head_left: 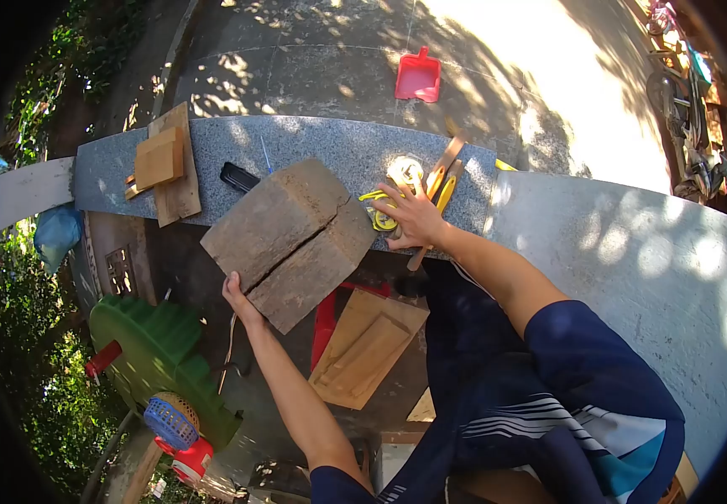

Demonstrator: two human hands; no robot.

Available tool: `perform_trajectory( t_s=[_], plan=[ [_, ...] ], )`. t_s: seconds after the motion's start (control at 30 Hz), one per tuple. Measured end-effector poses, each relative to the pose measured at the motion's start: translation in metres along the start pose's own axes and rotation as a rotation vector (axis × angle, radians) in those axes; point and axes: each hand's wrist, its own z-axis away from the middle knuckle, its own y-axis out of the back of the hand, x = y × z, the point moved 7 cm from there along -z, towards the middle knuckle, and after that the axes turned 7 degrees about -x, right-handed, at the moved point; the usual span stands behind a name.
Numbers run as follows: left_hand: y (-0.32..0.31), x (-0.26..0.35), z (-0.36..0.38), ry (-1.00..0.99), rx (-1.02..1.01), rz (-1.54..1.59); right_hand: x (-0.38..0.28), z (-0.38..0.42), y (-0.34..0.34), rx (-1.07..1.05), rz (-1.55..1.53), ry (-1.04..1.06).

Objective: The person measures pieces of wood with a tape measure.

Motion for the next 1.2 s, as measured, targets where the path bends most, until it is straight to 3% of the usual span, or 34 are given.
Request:
perform_trajectory(
  t_s=[0.13,0.23,0.37,0.47,0.57,0.87,1.07,1.2],
  plan=[
    [-0.014,-0.039,0.03,0.158,-0.155,0.408,0.0,-0.001,0.003,0.006,-0.021,-0.004],
    [-0.012,-0.07,0.043,0.192,-0.024,0.432,0.004,0.003,0.003,0.064,-0.005,-0.053],
    [-0.026,-0.106,0.061,0.165,0.108,0.511,0.014,0.012,-0.002,-0.023,-0.018,-0.184],
    [-0.032,-0.108,0.068,0.247,0.097,0.603,0.012,0.014,0.001,0.002,-0.022,-0.199],
    [-0.038,-0.103,0.067,0.216,0.069,0.634,0.007,0.014,0.009,0.08,-0.002,-0.198],
    [-0.041,-0.181,0.047,0.043,0.12,0.849,0.011,0.009,0.019,0.123,0.01,-0.188],
    [-0.088,-0.152,0.072,0.117,0.249,0.884,0.008,0.003,0.023,0.094,0.084,-0.146],
    [-0.104,-0.133,0.078,0.128,0.177,0.878,0.017,0.008,0.013,0.073,0.089,-0.126]
  ],
)
